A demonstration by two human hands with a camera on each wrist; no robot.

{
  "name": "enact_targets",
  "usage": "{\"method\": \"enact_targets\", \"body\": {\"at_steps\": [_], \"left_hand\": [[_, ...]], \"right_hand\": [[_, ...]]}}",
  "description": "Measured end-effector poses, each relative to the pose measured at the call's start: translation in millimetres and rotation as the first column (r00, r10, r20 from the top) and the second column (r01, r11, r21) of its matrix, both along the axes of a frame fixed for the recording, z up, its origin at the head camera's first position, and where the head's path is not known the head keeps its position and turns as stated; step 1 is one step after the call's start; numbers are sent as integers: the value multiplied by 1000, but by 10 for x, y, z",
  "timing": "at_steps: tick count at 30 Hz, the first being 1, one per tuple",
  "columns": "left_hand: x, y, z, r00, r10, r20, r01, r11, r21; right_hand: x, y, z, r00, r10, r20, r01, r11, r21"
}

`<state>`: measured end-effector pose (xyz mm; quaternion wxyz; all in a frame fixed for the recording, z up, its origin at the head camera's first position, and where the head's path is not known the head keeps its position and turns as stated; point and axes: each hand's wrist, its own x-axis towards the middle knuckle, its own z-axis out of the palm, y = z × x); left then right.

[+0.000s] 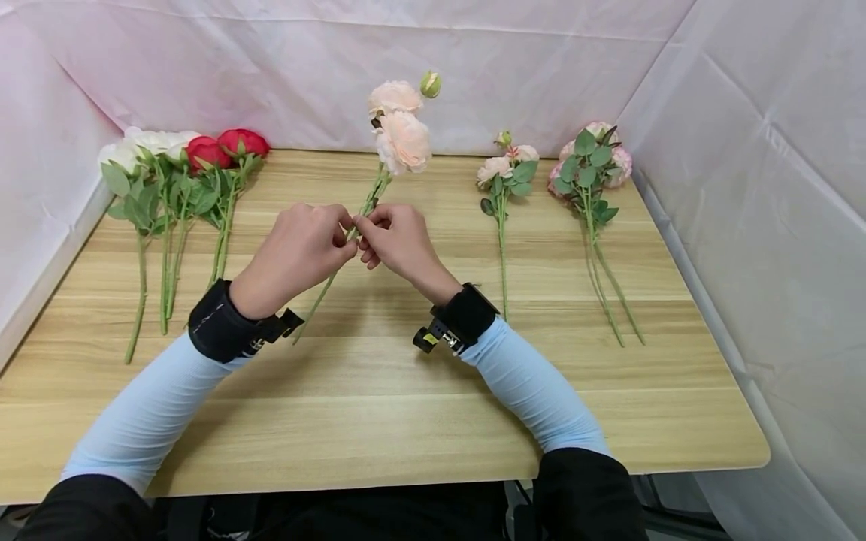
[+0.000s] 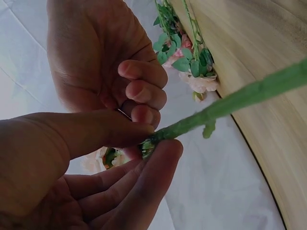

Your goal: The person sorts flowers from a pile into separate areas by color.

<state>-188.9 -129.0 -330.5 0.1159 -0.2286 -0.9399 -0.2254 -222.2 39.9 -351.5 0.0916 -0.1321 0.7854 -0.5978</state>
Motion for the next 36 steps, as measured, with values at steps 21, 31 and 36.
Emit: {"method": "enact_targets", "body": {"at_steps": [21, 31, 36], "left_hand": [[-106, -76, -24, 999, -17, 38, 14, 997, 75], [-116, -100, -51, 999, -23, 40, 20, 997, 73], [-128, -107, -64, 1000, -12, 24, 10, 998, 69]], "right_hand": [[-541, 1402, 398, 998, -52, -29, 60, 831, 553], [-886, 1905, 514, 1000, -12, 12, -2, 606, 795], [-1016, 2019, 425, 997, -3, 74, -60, 542, 838]]}}
